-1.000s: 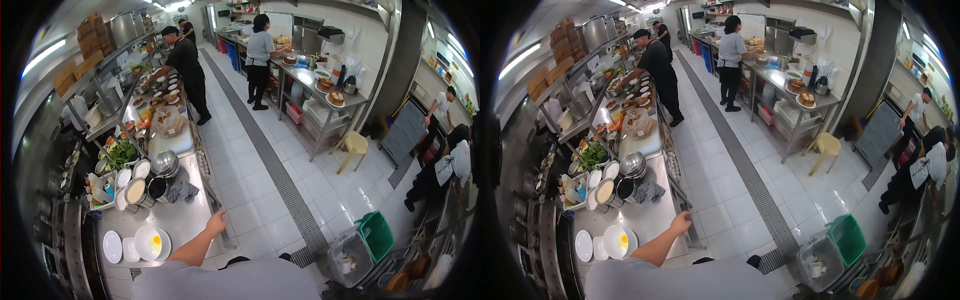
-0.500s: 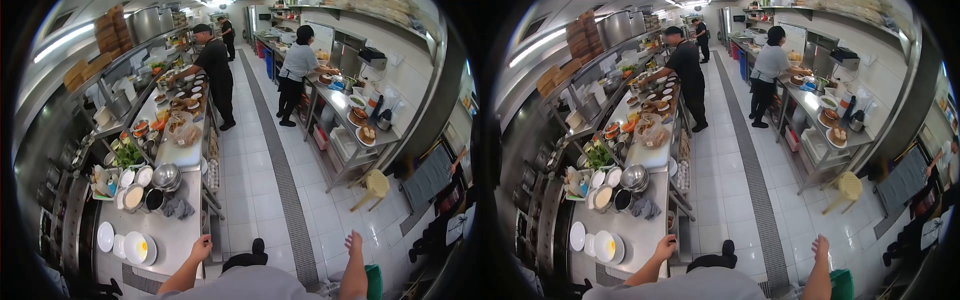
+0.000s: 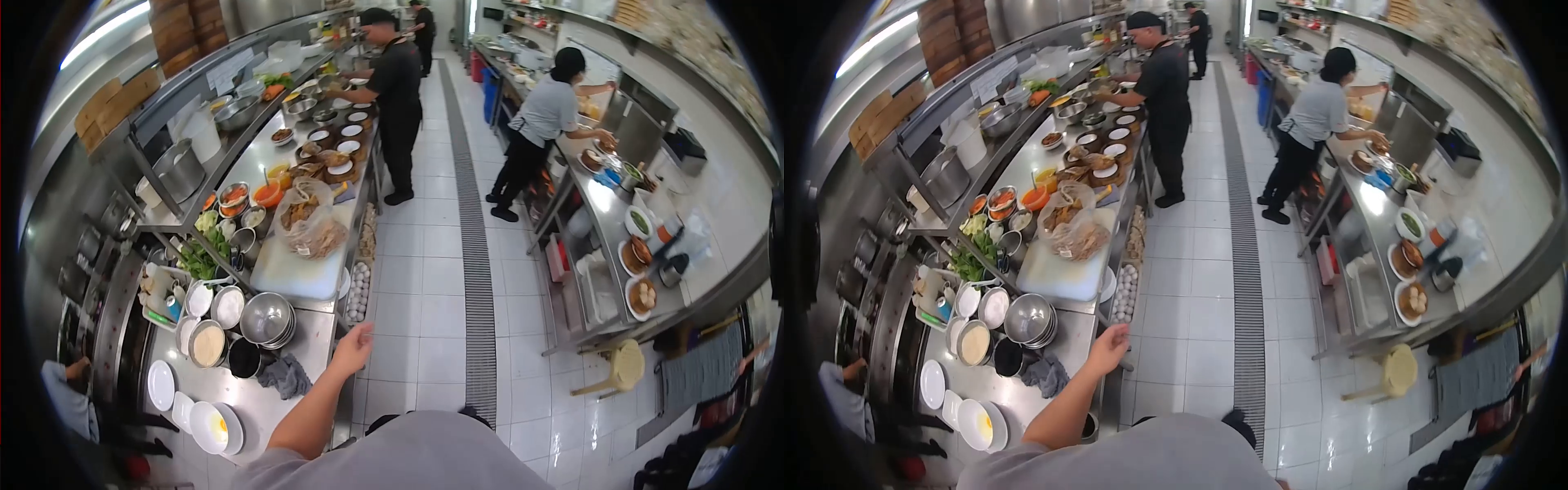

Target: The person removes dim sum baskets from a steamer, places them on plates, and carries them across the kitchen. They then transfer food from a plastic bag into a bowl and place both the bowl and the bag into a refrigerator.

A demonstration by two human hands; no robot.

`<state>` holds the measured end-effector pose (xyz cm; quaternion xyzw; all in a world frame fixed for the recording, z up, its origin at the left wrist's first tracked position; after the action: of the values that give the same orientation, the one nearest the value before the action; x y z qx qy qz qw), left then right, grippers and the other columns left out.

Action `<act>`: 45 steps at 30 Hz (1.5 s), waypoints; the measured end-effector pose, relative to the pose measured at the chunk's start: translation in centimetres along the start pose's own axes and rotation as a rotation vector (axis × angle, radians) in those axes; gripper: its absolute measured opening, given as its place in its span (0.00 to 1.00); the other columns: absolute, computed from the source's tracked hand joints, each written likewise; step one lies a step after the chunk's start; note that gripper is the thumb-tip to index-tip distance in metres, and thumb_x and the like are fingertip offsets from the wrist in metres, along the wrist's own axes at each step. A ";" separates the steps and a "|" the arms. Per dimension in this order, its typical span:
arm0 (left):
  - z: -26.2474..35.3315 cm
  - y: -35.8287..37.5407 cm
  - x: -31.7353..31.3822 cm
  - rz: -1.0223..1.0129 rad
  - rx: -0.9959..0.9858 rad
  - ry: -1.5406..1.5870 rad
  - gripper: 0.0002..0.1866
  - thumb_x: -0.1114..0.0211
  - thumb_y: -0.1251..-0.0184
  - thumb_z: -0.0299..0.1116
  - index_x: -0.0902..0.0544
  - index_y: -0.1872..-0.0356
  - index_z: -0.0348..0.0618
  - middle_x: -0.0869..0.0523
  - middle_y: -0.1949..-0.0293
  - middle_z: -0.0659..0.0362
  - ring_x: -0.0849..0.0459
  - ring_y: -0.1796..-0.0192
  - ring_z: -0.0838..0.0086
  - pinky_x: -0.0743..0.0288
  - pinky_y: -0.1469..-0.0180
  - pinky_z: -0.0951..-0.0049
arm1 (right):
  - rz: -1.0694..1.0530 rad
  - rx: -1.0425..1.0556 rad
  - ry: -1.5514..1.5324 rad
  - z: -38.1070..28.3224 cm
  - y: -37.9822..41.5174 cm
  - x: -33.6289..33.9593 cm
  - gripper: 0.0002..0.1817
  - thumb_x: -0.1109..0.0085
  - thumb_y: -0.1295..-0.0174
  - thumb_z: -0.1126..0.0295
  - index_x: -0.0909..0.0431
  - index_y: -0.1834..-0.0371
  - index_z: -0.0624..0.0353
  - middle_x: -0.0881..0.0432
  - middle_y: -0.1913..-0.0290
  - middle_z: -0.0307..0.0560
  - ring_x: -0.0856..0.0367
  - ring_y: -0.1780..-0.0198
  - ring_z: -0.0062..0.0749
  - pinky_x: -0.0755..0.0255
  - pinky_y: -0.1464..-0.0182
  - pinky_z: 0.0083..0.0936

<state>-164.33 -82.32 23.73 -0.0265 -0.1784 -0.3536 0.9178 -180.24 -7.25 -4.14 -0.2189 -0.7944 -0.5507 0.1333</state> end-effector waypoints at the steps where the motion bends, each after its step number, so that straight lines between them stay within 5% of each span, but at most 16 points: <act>1: 0.9 -1.9 -0.4 0.003 -0.013 0.054 0.26 0.35 0.30 0.24 0.25 0.31 0.39 0.14 0.39 0.52 0.13 0.44 0.70 0.18 0.43 0.69 | -0.024 -0.106 -0.061 -0.6 -0.5 1.1 0.18 0.40 0.30 0.56 0.14 0.48 0.55 0.13 0.55 0.55 0.14 0.52 0.45 0.19 0.52 0.51; 8: 1.0 -11.0 -3.9 0.080 0.087 0.065 0.29 0.37 0.30 0.20 0.28 0.28 0.40 0.17 0.36 0.53 0.15 0.40 0.72 0.21 0.37 0.69 | -0.061 -0.199 0.026 -10.9 -8.2 17.6 0.18 0.41 0.31 0.56 0.13 0.48 0.53 0.13 0.53 0.57 0.13 0.51 0.48 0.20 0.51 0.50; 14: 4.6 -16.5 -4.2 0.327 0.109 -0.034 0.29 0.35 0.32 0.23 0.26 0.29 0.41 0.15 0.38 0.54 0.14 0.43 0.70 0.19 0.41 0.70 | -0.034 0.015 0.408 -24.7 -25.7 38.6 0.18 0.42 0.32 0.56 0.12 0.47 0.52 0.12 0.51 0.59 0.13 0.51 0.51 0.21 0.50 0.48; 15: 4.8 -17.3 -3.7 0.408 0.134 0.000 0.28 0.34 0.32 0.24 0.25 0.30 0.40 0.14 0.39 0.53 0.15 0.41 0.68 0.20 0.39 0.69 | 0.006 0.104 0.518 -28.8 -30.4 42.1 0.18 0.42 0.33 0.56 0.12 0.47 0.51 0.12 0.50 0.59 0.13 0.51 0.52 0.21 0.50 0.48; 17: 7.1 -18.3 -2.2 0.501 0.156 -0.007 0.27 0.33 0.32 0.24 0.24 0.31 0.40 0.14 0.38 0.52 0.15 0.39 0.67 0.21 0.37 0.67 | 0.119 0.475 0.586 -38.7 -43.9 48.3 0.19 0.40 0.30 0.58 0.15 0.52 0.66 0.13 0.53 0.62 0.13 0.52 0.55 0.21 0.51 0.50; 18: 8.6 -18.9 -1.2 0.561 0.144 -0.022 0.26 0.33 0.32 0.24 0.23 0.32 0.39 0.14 0.38 0.52 0.16 0.37 0.67 0.22 0.36 0.66 | 0.318 0.567 0.415 -51.6 -39.6 50.1 0.23 0.40 0.35 0.59 0.18 0.45 0.68 0.13 0.51 0.64 0.13 0.47 0.51 0.21 0.42 0.49; 20: 11.7 -19.6 1.2 0.673 0.181 -0.148 0.26 0.33 0.33 0.24 0.22 0.33 0.39 0.15 0.38 0.50 0.17 0.35 0.63 0.23 0.35 0.65 | 0.385 0.771 0.446 -69.3 -40.7 52.2 0.26 0.37 0.35 0.60 0.20 0.39 0.67 0.14 0.46 0.65 0.15 0.41 0.55 0.23 0.38 0.45; 22: 12.6 -21.1 4.4 0.776 0.218 -0.275 0.25 0.33 0.33 0.24 0.22 0.34 0.39 0.15 0.37 0.48 0.18 0.32 0.60 0.24 0.33 0.63 | 0.267 0.911 0.271 -84.2 -43.8 52.0 0.28 0.32 0.34 0.65 0.22 0.33 0.67 0.13 0.43 0.58 0.15 0.41 0.44 0.23 0.37 0.36; 24: 12.3 -22.7 8.5 0.964 0.028 -0.462 0.23 0.33 0.35 0.25 0.19 0.37 0.39 0.15 0.37 0.47 0.18 0.33 0.54 0.26 0.32 0.61 | 0.157 1.048 0.087 -97.6 -37.1 48.3 0.27 0.33 0.30 0.64 0.24 0.33 0.69 0.15 0.42 0.56 0.16 0.42 0.38 0.24 0.37 0.32; 25: 11.6 -23.7 10.5 0.970 0.048 -0.462 0.23 0.33 0.35 0.25 0.19 0.37 0.39 0.15 0.37 0.47 0.18 0.33 0.54 0.26 0.32 0.61 | 0.135 1.178 0.074 -101.8 -37.3 46.3 0.27 0.33 0.29 0.63 0.25 0.30 0.61 0.16 0.40 0.61 0.16 0.40 0.40 0.23 0.38 0.34; 27: 10.3 -27.0 14.8 1.058 0.022 -0.625 0.23 0.32 0.36 0.26 0.18 0.39 0.40 0.16 0.37 0.46 0.18 0.35 0.50 0.27 0.31 0.56 | -0.055 1.191 -0.060 -108.3 -34.4 40.5 0.26 0.34 0.29 0.65 0.25 0.30 0.60 0.16 0.39 0.54 0.16 0.42 0.36 0.23 0.39 0.32; 31: 4.0 -35.0 22.2 1.038 0.119 -0.646 0.24 0.34 0.35 0.27 0.19 0.37 0.42 0.16 0.36 0.45 0.20 0.33 0.47 0.27 0.30 0.57 | -0.392 1.225 0.183 -112.9 -26.5 28.9 0.26 0.33 0.30 0.65 0.24 0.31 0.58 0.16 0.40 0.45 0.18 0.44 0.29 0.22 0.41 0.29; 33: 1.0 -38.4 24.6 0.840 0.312 -0.678 0.28 0.31 0.38 0.32 0.20 0.34 0.45 0.19 0.33 0.43 0.19 0.35 0.46 0.26 0.30 0.59 | -0.590 1.196 0.255 -113.5 -24.3 24.5 0.27 0.32 0.31 0.64 0.24 0.31 0.58 0.15 0.39 0.46 0.17 0.42 0.31 0.22 0.40 0.30; 39: 0.8 -43.6 26.2 0.429 0.783 -0.909 0.36 0.24 0.46 0.46 0.20 0.33 0.48 0.22 0.32 0.47 0.22 0.31 0.50 0.28 0.30 0.44 | -0.700 1.187 0.443 -118.6 -21.6 21.3 0.27 0.31 0.32 0.63 0.23 0.31 0.57 0.15 0.37 0.50 0.17 0.36 0.37 0.23 0.38 0.34; 45: -1.6 -44.9 26.5 0.292 0.979 -0.929 0.34 0.22 0.51 0.43 0.17 0.37 0.50 0.19 0.37 0.48 0.22 0.33 0.52 0.25 0.34 0.45 | -0.764 1.316 0.498 -128.3 -23.3 18.2 0.26 0.32 0.32 0.62 0.21 0.33 0.58 0.15 0.38 0.52 0.15 0.38 0.42 0.23 0.38 0.35</act>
<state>-175.19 -133.15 27.94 0.2182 -0.6870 -0.0573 0.6908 -211.35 -130.31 30.97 0.3211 -0.9232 -0.0095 0.2107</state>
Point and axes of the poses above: each hand's wrist, its own y-axis away from the middle knuckle, its own x-axis out of the back of the hand, z = x × y, the point moved 1 cm from there along -y, towards the middle knuckle
